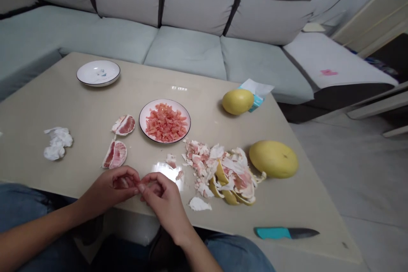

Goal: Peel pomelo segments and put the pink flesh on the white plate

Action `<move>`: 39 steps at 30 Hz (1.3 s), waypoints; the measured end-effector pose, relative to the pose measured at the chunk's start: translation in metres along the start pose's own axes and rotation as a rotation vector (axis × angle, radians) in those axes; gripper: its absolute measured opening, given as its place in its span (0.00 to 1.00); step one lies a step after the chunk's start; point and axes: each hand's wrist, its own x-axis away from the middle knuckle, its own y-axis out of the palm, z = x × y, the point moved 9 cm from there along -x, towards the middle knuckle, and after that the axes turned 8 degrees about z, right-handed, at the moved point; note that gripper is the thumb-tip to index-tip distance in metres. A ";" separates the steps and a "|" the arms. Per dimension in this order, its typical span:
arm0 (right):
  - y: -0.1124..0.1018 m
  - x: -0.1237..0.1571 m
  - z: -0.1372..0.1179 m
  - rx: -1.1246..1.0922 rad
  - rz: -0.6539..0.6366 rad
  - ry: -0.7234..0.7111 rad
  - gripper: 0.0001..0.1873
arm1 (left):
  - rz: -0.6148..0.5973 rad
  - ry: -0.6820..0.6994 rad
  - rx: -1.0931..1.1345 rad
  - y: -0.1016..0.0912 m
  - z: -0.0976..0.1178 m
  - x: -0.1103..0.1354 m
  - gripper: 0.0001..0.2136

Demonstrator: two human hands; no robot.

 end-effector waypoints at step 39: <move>0.000 -0.005 0.009 -0.384 0.015 0.083 0.13 | -0.166 -0.425 0.816 0.030 -0.031 0.003 0.07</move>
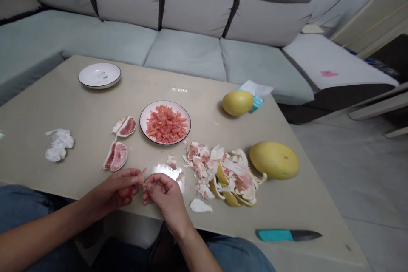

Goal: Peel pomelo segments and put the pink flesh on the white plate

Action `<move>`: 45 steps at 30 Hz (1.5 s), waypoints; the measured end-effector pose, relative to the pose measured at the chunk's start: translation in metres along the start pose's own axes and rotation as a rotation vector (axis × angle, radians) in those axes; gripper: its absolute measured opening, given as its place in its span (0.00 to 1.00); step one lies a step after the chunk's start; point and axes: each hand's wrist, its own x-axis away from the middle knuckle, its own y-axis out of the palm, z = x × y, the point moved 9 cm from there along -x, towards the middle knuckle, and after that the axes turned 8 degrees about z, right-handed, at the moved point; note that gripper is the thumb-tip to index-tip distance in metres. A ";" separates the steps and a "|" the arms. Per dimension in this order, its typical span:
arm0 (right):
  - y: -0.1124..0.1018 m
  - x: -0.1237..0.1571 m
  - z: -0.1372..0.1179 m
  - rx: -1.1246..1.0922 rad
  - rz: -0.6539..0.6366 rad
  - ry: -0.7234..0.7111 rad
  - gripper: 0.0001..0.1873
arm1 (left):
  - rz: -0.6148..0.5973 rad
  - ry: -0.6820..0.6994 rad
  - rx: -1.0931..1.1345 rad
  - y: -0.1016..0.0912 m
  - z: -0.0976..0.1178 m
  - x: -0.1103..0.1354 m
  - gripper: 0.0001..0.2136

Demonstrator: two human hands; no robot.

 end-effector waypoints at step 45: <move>-0.042 -0.125 -0.185 0.938 0.348 -0.766 0.21 | 0.215 0.462 -0.327 0.035 0.208 -0.114 0.09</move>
